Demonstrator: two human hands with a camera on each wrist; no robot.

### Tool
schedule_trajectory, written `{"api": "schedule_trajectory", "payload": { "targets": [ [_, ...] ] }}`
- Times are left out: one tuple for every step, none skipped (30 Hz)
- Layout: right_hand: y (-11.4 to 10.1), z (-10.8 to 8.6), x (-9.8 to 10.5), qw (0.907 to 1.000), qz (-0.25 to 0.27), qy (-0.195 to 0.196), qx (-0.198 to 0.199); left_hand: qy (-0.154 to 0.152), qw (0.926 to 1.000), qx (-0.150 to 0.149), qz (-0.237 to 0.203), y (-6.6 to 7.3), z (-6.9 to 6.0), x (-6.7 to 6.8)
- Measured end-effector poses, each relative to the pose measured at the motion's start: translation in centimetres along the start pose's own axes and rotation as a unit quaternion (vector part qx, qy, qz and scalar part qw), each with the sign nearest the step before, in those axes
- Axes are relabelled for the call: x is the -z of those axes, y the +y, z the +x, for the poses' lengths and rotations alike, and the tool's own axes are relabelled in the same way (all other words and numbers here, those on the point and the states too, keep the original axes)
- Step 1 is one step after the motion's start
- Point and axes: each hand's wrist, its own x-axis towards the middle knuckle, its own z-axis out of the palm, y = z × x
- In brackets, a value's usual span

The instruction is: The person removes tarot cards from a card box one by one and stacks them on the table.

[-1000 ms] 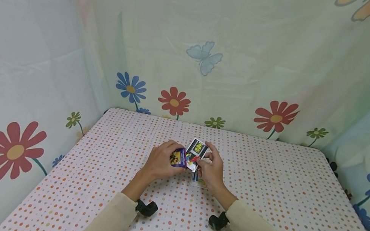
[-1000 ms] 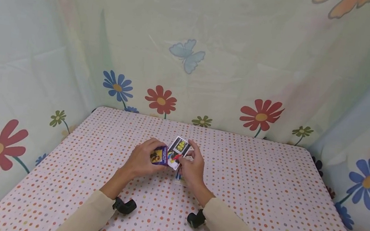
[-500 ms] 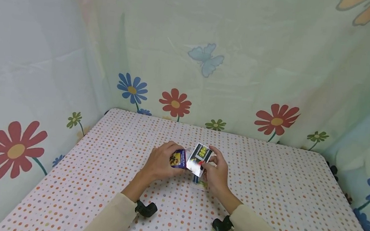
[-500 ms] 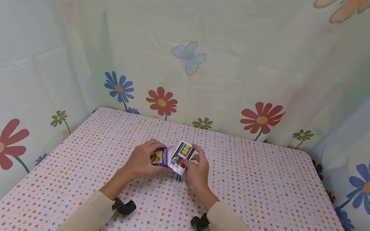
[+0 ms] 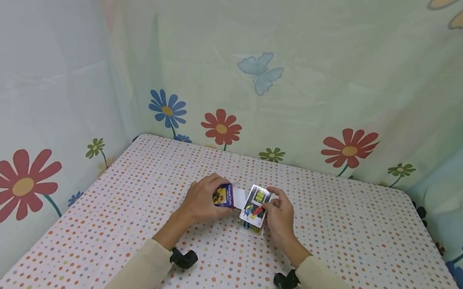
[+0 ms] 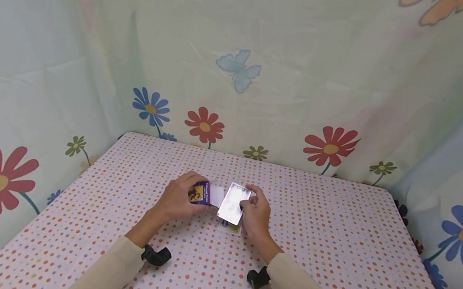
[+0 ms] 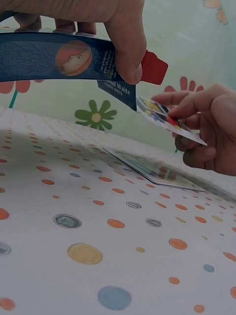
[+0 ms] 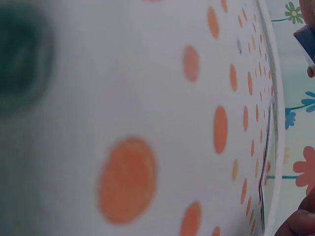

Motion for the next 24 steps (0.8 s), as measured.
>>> {"api": "schedule_trajectory", "payload": {
  "targets": [
    [0.0, 0.0, 0.1, 1.0, -0.005, -0.003, -0.002, 0.001, 1.0, -0.001, -0.001, 0.0, 0.0, 0.1],
    [0.0, 0.0, 0.1, 0.9999, -0.011, -0.008, -0.003, 0.002, 1.0, -0.002, -0.004, 0.0, 0.0, 0.1],
    [0.0, 0.0, 0.1, 0.9997, -0.019, -0.012, -0.004, 0.003, 1.0, -0.002, -0.005, -0.1, 0.0, 0.1],
    [0.0, 0.0, 0.2, 0.9994, -0.029, -0.016, -0.005, 0.004, 1.0, -0.002, -0.007, -0.1, 0.1, 0.1],
    [0.0, 0.0, 0.2, 0.9991, -0.036, -0.021, -0.008, 0.004, 1.0, -0.002, -0.008, -0.2, 0.1, 0.1],
    [0.0, 0.1, 0.2, 0.9987, -0.044, -0.024, -0.011, 0.005, 0.9999, -0.002, -0.009, -0.2, 0.1, 0.1],
    [0.0, 0.2, 0.3, 0.9981, -0.053, -0.027, -0.015, 0.006, 0.9999, -0.002, -0.01, -0.3, 0.1, 0.1],
    [0.0, 0.2, 0.3, 0.9974, -0.063, -0.029, -0.019, 0.006, 0.9999, -0.002, -0.012, -0.3, 0.1, 0.1],
    [0.0, 0.3, 0.3, 0.9967, -0.071, -0.031, -0.023, 0.006, 0.9999, -0.001, -0.013, -0.3, 0.2, 0.0],
    [0.0, 0.3, 0.3, 0.996, -0.078, -0.034, -0.027, 0.006, 0.9999, -0.001, -0.014, -0.4, 0.2, 0.1],
    [0.0, 0.4, 0.3, 0.9954, -0.083, -0.036, -0.031, 0.006, 0.9999, -0.001, -0.014, -0.4, 0.2, 0.1],
    [0.0, 0.5, 0.3, 0.9946, -0.091, -0.037, -0.033, 0.005, 0.9999, -0.001, -0.012, -0.4, 0.2, 0.1],
    [0.1, 0.5, 0.3, 0.9938, -0.099, -0.038, -0.036, 0.005, 0.9999, 0.0, -0.012, -0.4, 0.2, 0.1],
    [0.1, 0.6, 0.3, 0.993, -0.105, -0.039, -0.037, 0.004, 0.9999, 0.0, -0.011, -0.4, 0.2, 0.1],
    [0.1, 0.6, 0.3, 0.9922, -0.112, -0.039, -0.039, 0.003, 0.9999, 0.001, -0.01, -0.4, 0.2, 0.1],
    [0.1, 0.7, 0.2, 0.9915, -0.117, -0.039, -0.04, 0.003, 0.9999, 0.002, -0.01, -0.4, 0.2, 0.1],
    [0.2, 0.7, 0.2, 0.9906, -0.124, -0.04, -0.041, 0.003, 0.9999, 0.001, -0.01, -0.4, 0.2, 0.1],
    [0.2, 0.7, 0.2, 0.9898, -0.13, -0.041, -0.043, 0.003, 0.9999, 0.001, -0.011, -0.4, 0.2, 0.1],
    [0.2, 0.8, 0.1, 0.989, -0.134, -0.041, -0.046, 0.003, 0.9999, 0.002, -0.011, -0.4, 0.2, 0.1],
    [0.2, 0.9, 0.1, 0.9884, -0.138, -0.043, -0.047, 0.003, 0.9999, 0.003, -0.011, -0.4, 0.2, 0.1],
    [0.3, 0.9, 0.1, 0.9877, -0.141, -0.046, -0.047, 0.003, 0.9999, 0.003, -0.012, -0.4, 0.2, 0.1],
    [0.3, 1.0, 0.1, 0.987, -0.146, -0.049, -0.046, 0.003, 0.9999, 0.003, -0.012, -0.4, 0.2, 0.2],
    [0.3, 1.0, 0.1, 0.9861, -0.152, -0.051, -0.045, 0.002, 0.9999, 0.004, -0.013, -0.4, 0.2, 0.2],
    [0.3, 1.1, 0.1, 0.985, -0.159, -0.052, -0.041, 0.002, 0.9999, 0.005, -0.013, -0.4, 0.2, 0.2]
  ]
}}
